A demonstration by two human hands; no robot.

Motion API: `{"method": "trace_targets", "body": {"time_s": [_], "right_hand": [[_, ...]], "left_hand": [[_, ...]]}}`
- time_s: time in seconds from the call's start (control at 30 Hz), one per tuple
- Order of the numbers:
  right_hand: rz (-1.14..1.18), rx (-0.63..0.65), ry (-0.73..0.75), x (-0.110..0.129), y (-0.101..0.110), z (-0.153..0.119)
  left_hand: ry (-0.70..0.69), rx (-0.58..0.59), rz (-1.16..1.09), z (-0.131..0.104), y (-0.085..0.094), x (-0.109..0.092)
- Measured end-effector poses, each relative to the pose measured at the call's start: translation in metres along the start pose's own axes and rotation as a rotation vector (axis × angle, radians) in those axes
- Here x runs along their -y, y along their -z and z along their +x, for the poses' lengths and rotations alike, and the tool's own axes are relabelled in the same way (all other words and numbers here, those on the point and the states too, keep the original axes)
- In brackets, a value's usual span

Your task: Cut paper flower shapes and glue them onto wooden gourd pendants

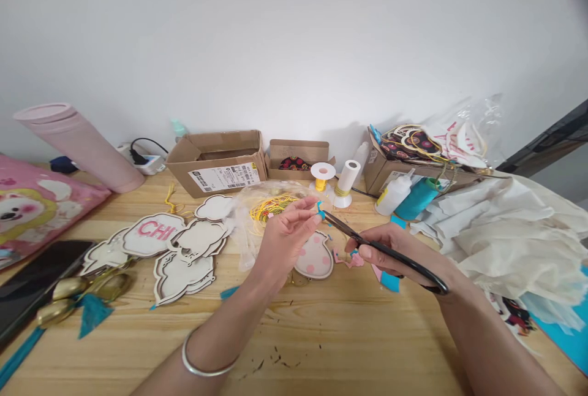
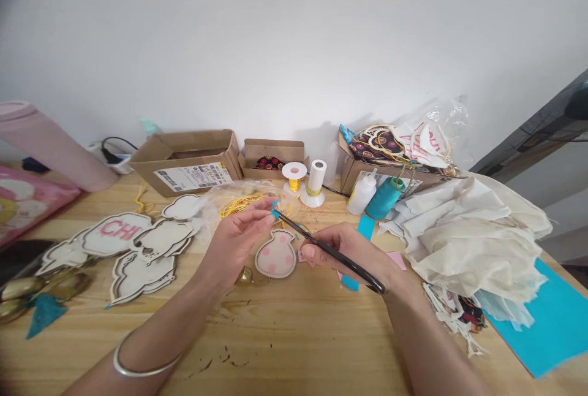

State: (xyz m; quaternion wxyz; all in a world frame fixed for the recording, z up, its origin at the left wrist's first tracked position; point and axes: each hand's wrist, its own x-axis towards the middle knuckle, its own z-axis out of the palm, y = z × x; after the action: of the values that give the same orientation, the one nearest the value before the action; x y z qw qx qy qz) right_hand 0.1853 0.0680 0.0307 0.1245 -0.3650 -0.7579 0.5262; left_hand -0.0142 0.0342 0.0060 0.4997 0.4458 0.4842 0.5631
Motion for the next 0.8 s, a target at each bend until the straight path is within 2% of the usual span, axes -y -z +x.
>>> {"method": "trace_targets", "body": {"time_s": [0.33,0.47,0.6,0.8], "right_hand": [[0.064,0.078,0.006,0.0019,0.0056,-0.0044],[0.061,0.099,0.01,0.0041,0.0071,-0.0052],[0.046,0.111,0.009,0.0049,0.0078,-0.0055],[0.042,0.091,-0.018,0.0063,0.0055,-0.0059]], "left_hand": [[0.059,0.053,-0.024,0.0006,0.0014,0.0007],[0.07,0.062,-0.146,0.0013,0.0013,0.0002],[0.147,0.063,-0.278,0.003,0.0015,-0.0004],[0.261,0.134,-0.376,0.004,0.0027,0.0028]]}}
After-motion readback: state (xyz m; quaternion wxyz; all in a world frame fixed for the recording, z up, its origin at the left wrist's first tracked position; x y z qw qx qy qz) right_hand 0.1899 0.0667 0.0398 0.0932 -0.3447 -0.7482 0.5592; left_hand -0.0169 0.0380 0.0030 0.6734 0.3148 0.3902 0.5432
